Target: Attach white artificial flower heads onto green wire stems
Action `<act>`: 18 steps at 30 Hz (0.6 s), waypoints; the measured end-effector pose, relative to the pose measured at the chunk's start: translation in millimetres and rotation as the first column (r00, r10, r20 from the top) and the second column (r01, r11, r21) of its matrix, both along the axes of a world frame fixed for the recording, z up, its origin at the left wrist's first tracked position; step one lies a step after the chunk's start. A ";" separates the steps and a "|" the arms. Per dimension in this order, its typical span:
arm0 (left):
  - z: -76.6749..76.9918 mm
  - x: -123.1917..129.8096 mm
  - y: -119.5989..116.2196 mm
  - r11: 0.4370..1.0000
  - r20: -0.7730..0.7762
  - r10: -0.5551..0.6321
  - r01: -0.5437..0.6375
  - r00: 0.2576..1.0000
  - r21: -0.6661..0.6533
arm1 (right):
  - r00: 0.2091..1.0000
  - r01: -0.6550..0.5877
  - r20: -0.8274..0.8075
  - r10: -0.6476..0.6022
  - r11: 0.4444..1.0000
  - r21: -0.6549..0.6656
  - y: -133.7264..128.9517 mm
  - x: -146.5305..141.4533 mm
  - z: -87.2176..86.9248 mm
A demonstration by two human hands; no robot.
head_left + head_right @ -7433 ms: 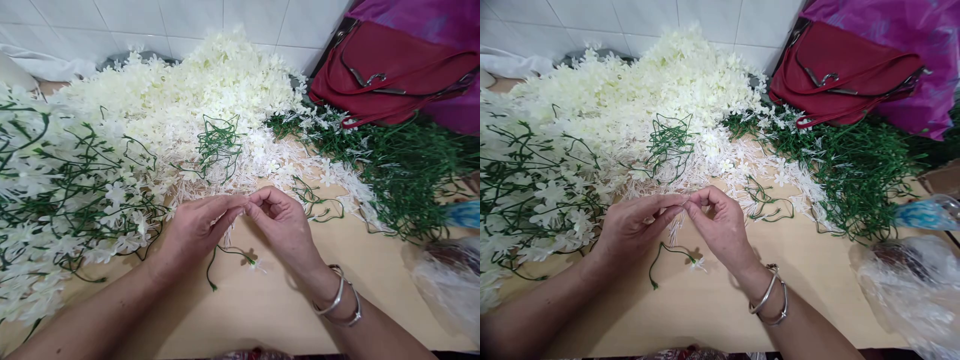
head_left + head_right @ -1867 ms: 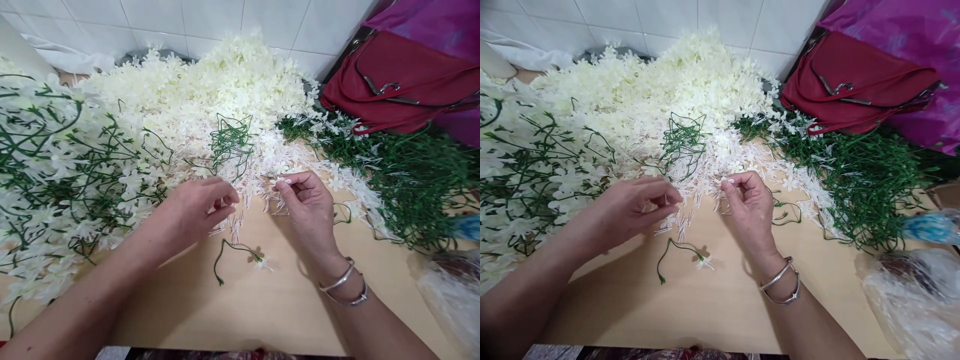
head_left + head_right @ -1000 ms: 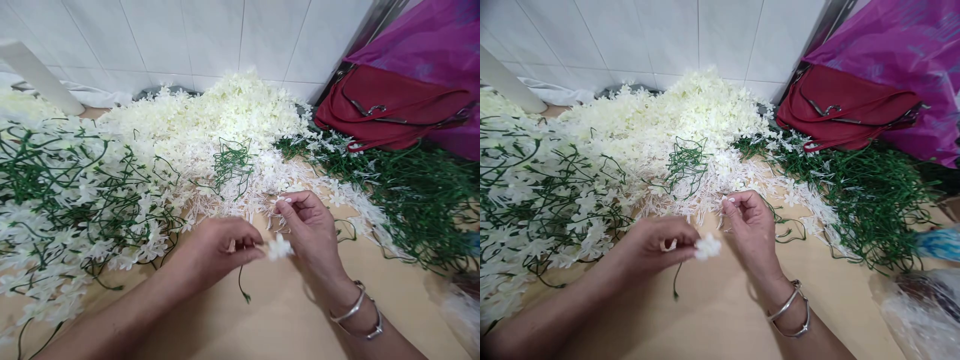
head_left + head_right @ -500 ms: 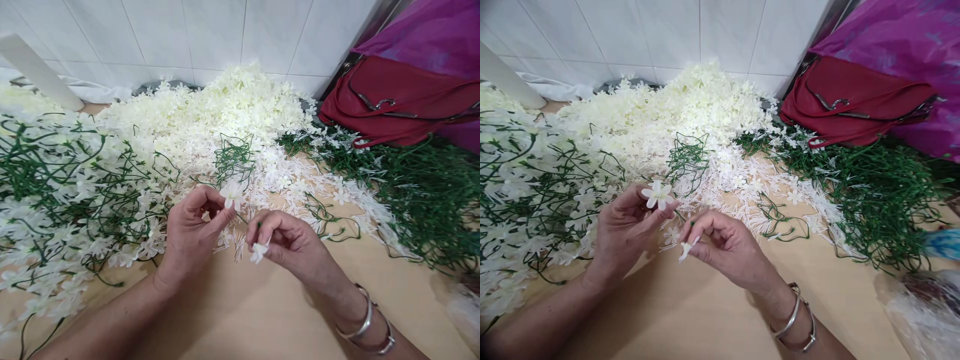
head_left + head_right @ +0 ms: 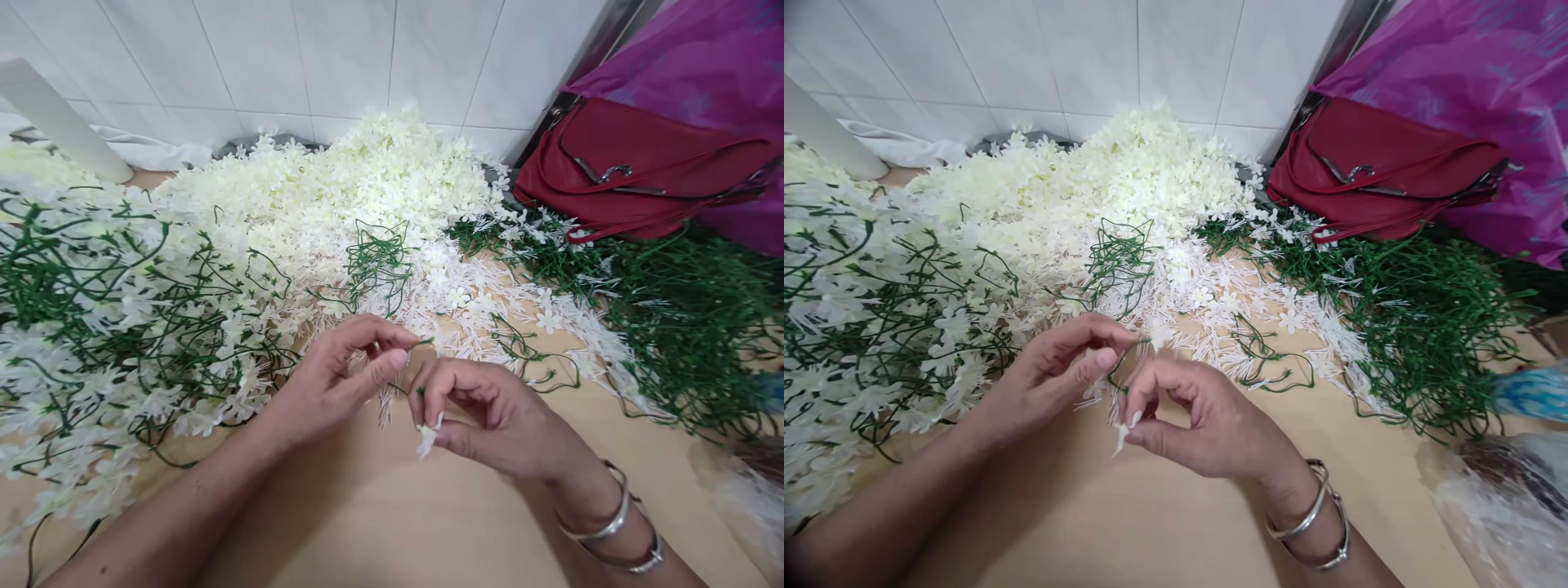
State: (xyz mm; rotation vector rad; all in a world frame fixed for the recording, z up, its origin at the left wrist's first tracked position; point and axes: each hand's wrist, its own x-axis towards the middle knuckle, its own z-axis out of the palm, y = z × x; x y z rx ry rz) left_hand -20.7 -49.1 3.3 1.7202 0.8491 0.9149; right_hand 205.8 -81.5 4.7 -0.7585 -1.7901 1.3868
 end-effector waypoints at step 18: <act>-8.2 17.0 -19.9 0.542 -0.166 0.352 -0.057 0.921 0.838 | 0.892 0.123 -0.389 -0.230 0.951 -0.282 2.4 -6.5 -6.5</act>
